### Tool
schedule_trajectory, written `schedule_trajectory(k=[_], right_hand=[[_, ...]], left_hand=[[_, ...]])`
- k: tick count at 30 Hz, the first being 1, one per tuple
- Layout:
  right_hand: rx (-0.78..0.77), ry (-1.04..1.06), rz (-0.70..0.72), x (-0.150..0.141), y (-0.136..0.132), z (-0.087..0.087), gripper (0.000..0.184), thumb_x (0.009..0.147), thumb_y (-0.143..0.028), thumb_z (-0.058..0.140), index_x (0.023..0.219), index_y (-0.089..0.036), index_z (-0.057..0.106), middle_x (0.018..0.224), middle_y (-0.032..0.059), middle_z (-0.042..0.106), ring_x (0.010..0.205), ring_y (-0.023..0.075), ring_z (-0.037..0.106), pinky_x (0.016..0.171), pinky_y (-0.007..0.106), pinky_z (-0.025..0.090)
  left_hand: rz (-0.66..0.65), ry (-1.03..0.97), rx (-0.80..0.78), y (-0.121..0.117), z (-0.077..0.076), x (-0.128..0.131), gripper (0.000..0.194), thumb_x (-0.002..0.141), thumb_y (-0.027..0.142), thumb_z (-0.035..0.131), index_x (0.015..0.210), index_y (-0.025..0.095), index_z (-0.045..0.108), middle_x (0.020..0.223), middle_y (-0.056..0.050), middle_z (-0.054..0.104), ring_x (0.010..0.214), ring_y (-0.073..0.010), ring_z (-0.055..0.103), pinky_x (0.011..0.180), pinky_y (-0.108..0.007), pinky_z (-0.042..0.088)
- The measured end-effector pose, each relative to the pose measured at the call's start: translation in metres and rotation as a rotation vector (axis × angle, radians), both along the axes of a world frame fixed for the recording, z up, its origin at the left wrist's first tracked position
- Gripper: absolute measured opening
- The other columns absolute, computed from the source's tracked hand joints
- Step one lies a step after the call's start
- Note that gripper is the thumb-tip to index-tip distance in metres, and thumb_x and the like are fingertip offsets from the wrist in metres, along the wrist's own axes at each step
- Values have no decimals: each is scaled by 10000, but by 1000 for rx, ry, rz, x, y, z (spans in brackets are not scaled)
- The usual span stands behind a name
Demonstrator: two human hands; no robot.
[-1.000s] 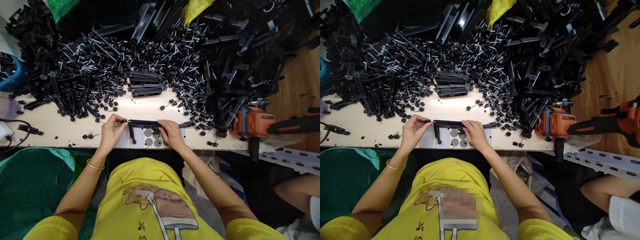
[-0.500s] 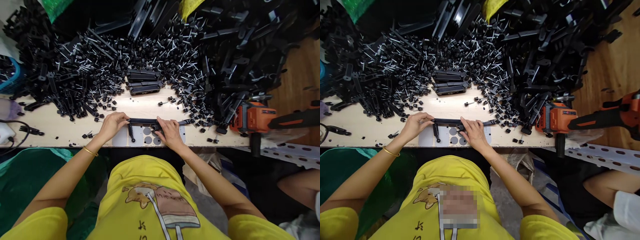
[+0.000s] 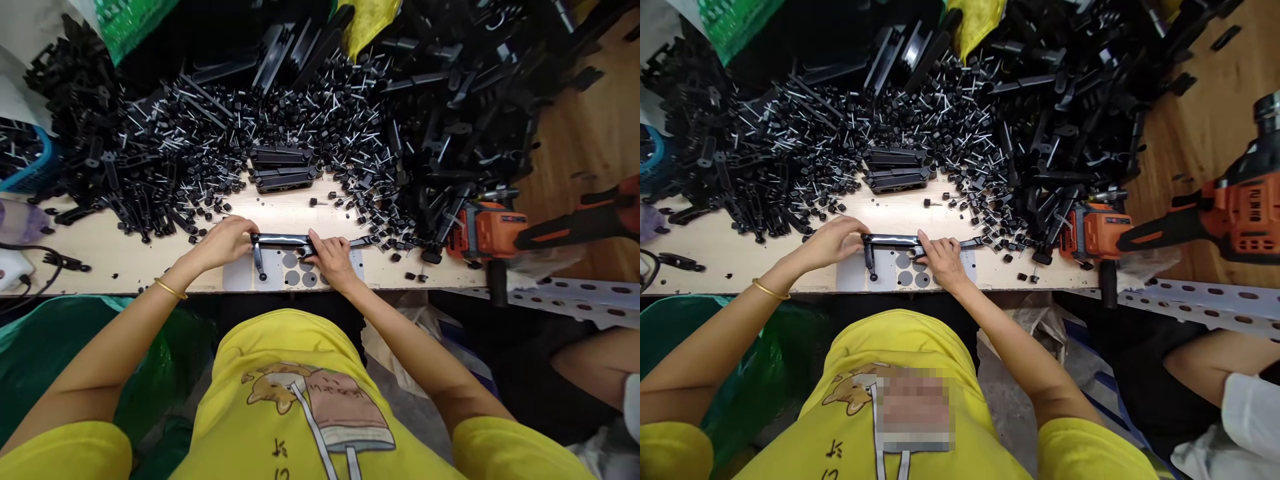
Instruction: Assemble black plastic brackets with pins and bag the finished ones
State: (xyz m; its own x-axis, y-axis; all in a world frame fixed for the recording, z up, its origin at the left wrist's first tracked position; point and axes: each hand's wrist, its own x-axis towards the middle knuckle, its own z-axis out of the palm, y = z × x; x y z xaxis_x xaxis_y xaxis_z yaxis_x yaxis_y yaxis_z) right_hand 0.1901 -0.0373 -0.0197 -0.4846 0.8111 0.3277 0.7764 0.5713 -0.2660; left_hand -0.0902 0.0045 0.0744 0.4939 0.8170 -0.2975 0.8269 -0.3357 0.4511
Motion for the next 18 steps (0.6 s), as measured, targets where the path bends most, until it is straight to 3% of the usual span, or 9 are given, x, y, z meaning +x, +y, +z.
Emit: schedule_trajectory(k=[3,5,7,10,14,18], right_hand=[[-17,1,-12,0,3,-1,638,929,-427,428,1460,-105,280,875,75,628,841,194,499,863,332,278],[-38,-10,-25,0,5,-1,650,924,-442,424,1462,-108,278,891,82,626,853,202,498,878,341,276],[-62,-26,-43,-3,5,-1,642,926,-436,422,1462,-112,279,910,90,624,867,212,494,886,353,275],[-103,-58,-102,-10,2,2,638,930,-426,415,1465,-110,271,927,107,616,870,230,481,880,371,280],[-141,-81,-197,-18,0,5,645,931,-422,406,1466,-91,265,943,136,608,871,250,468,870,391,281],[-182,-100,-109,-12,10,7,641,924,-440,416,1452,-96,298,939,126,617,907,254,472,871,390,278]], left_hand=[[-238,160,153,-10,0,7,663,755,283,597,1373,162,390,1472,-170,351,1396,-353,225,1110,-578,153],[-331,218,205,-18,-6,17,827,739,269,617,1450,100,229,1524,-204,223,1425,-339,151,1139,-559,45],[-382,252,230,-23,-12,29,923,722,258,638,1459,16,139,1516,-240,213,1423,-331,162,1160,-495,55],[-374,297,284,-27,-17,44,978,716,309,671,1441,-64,131,1475,-289,260,1385,-379,228,1155,-464,125],[-313,313,336,-34,-18,54,946,776,418,624,1425,-96,167,1415,-313,334,1321,-407,310,1126,-481,186],[-254,249,353,-34,-29,52,897,815,476,574,1422,-73,208,1374,-306,375,1268,-402,363,1089,-498,241]])
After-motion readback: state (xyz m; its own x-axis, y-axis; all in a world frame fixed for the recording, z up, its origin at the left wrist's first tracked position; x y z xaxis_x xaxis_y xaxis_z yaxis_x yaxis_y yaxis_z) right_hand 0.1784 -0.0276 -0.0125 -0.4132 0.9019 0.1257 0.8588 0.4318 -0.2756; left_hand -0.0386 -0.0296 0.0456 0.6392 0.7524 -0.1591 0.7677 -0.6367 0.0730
